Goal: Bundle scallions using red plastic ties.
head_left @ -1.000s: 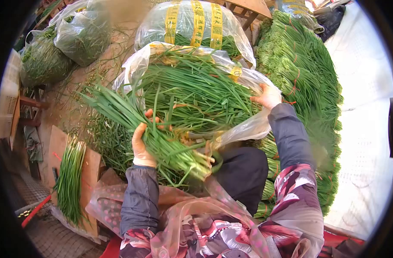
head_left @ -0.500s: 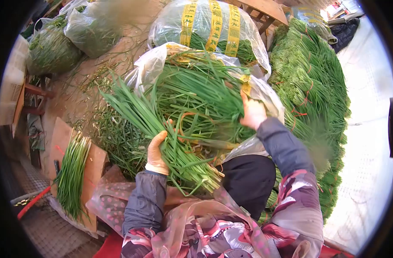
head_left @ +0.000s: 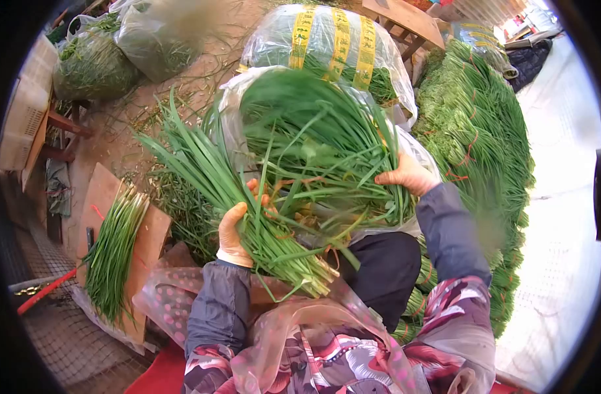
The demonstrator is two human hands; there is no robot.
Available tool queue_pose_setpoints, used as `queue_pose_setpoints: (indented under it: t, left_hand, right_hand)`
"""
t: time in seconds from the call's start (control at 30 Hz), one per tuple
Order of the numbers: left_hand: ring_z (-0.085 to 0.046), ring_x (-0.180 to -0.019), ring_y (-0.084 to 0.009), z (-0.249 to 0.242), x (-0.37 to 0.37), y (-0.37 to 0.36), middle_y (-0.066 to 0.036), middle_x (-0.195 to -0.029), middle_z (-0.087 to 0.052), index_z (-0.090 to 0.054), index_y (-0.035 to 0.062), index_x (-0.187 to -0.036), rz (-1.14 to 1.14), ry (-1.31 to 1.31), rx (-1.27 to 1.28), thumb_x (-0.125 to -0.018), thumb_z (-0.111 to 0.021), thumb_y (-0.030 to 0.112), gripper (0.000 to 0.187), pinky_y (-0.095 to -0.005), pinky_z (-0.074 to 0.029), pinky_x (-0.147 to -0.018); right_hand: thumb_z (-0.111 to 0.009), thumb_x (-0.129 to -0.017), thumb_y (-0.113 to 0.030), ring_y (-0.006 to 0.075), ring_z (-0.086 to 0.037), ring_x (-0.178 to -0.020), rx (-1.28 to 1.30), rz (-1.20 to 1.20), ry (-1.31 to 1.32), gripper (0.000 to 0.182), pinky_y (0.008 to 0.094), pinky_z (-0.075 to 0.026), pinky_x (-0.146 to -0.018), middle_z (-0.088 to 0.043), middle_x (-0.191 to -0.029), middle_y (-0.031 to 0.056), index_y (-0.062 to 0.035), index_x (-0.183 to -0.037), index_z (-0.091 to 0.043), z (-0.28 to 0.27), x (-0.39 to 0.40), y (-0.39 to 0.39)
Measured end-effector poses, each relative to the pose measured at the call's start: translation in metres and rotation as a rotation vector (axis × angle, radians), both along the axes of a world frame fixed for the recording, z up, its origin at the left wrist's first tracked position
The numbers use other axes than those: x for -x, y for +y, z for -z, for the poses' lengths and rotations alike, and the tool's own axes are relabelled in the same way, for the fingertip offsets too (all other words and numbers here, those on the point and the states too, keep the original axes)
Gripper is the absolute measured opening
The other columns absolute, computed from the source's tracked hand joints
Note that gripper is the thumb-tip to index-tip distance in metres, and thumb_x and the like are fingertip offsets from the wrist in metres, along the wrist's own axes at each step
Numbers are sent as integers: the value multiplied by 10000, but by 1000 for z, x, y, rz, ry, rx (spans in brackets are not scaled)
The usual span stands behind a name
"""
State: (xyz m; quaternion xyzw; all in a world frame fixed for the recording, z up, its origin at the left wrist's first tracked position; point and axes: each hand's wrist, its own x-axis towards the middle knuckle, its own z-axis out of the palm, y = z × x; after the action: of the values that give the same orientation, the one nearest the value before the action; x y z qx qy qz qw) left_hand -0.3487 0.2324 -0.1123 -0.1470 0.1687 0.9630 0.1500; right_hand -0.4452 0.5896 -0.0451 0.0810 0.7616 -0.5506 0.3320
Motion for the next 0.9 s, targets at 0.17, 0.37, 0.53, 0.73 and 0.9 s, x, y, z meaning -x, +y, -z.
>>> queue_pose_setpoints:
  t: [0.17,0.37,0.53,0.73,0.9]
  left_hand:
    - [-634,-985,-295,7,0,3,-158,-1159,-625,-511,74,-1299,-96,-143,-39,-868,-574,180,449,-499,-545,-835]
    - [-499,-1242,-350,25,-2,22,-188,-1354,-503,-442,54,-1364,8,-55,25,-871,-634,210,552,-511,-452,-1001]
    - [-625,-1040,-285,23,-6,24,-153,-1166,-632,-549,11,-1244,23,61,7,-772,-776,338,618,-432,-495,-951]
    - [-668,-892,-247,-44,-18,-23,-114,-1011,-684,-624,-7,-1099,-97,-3,281,-767,-701,134,369,-370,-542,-855]
    - [-661,-885,-239,-78,-51,-68,-104,-1010,-672,-605,-5,-1121,-239,232,482,-756,-699,105,392,-369,-540,-846]
  right_hand:
    - [-792,-715,-149,172,-627,-980,154,91,-56,670,298,-525,-823,-655,-1109,82,-44,-1311,-506,-20,12,-1]
    - [-736,-752,-217,189,-647,-938,327,60,-74,651,341,-537,-787,-647,-1115,87,-8,-1312,-478,-29,-24,-27]
    - [-681,-721,-196,299,-670,-766,-668,-783,419,861,403,-532,-669,-661,-945,172,62,-1436,-275,-27,-84,-136]
    - [-713,-710,-232,309,-669,-760,-696,-785,638,956,409,-534,-637,-624,-918,189,19,-1479,-203,-30,-121,-209]
    - [-759,-731,-262,314,-572,-1132,166,-760,625,958,369,-474,-935,-563,-1206,264,5,-1471,-213,-35,-114,-202]
